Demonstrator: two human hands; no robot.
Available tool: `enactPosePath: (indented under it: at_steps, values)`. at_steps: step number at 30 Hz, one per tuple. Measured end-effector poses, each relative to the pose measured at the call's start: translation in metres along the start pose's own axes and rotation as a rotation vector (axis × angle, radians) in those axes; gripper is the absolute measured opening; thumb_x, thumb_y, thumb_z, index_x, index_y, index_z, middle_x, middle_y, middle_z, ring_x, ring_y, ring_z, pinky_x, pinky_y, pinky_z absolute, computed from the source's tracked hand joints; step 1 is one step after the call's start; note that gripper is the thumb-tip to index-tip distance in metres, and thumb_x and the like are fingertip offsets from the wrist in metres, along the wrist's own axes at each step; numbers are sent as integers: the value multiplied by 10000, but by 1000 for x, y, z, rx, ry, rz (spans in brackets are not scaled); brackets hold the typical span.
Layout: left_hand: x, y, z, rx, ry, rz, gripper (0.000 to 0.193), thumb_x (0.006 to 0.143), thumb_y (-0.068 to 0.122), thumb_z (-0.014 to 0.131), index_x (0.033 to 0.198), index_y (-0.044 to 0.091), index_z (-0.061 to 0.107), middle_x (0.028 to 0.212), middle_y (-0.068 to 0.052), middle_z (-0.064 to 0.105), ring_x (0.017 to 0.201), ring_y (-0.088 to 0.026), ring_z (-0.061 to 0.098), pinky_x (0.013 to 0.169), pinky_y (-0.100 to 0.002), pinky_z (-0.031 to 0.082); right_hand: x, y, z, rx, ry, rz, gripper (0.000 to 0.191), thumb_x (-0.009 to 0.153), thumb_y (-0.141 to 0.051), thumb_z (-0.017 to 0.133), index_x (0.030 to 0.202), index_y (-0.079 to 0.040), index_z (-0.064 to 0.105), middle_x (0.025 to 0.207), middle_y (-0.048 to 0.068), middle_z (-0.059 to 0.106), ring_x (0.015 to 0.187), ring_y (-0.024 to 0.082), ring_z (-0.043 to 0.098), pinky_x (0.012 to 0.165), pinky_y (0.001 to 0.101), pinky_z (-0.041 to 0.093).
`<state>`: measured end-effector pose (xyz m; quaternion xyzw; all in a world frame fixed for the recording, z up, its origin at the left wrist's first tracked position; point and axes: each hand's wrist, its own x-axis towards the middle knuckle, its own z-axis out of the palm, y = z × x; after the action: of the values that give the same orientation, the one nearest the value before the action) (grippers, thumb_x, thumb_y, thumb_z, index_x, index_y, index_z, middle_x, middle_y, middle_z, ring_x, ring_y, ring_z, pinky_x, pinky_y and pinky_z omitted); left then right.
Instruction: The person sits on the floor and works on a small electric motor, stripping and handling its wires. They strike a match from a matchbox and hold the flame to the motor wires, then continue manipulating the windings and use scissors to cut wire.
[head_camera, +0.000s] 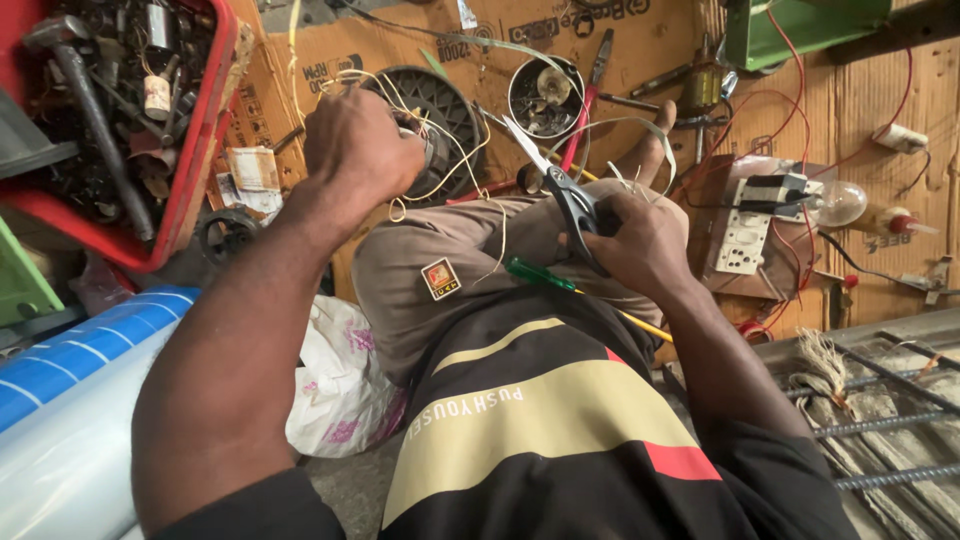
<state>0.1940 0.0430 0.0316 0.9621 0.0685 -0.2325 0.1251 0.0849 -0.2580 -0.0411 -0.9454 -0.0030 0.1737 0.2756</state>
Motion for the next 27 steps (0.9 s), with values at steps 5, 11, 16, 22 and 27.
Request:
enactPosePath:
  at_steps: [5, 11, 16, 22, 27]
  values:
    - [-18, -19, -5, -120, 26, 98, 210, 858, 243, 704, 941, 81, 811, 888, -254, 758, 867, -425, 726, 882, -483, 559, 0, 1, -2, -1, 63, -120, 488, 712, -425, 890, 1072, -114, 783, 841, 127, 735, 825, 309, 717, 756, 423, 550]
    - [-87, -57, -18, -777, 507, 329, 242, 925, 98, 781, 1141, 19, 708, 1099, -63, 695, 955, -99, 687, 752, -243, 567, 0, 10, -7, 127, 33, -197, 446, 743, -260, 809, 1154, -98, 749, 977, 153, 756, 917, 320, 732, 819, 414, 561]
    - [-129, -98, 10, -818, 620, 141, 113, 1044, 43, 807, 1129, -13, 758, 934, 5, 656, 765, -25, 509, 701, -167, 412, 23, 15, -27, 39, -177, -40, 426, 771, -275, 802, 1160, -108, 748, 933, 159, 753, 852, 307, 753, 775, 409, 583]
    - [-133, -113, 86, -1061, 524, -45, 163, 977, 69, 791, 1120, -2, 757, 961, 2, 724, 812, -11, 598, 733, -182, 495, 43, 18, -49, -125, -256, -32, 370, 771, -284, 807, 1082, -88, 769, 928, 149, 766, 858, 298, 753, 776, 412, 580]
    - [-120, -92, 97, -1089, 577, 45, 153, 960, 37, 785, 1099, -20, 755, 1004, -27, 742, 865, -36, 650, 770, -202, 531, 38, 22, -48, -165, -283, 7, 352, 780, -304, 810, 1057, -89, 775, 926, 141, 770, 859, 288, 758, 782, 414, 581]
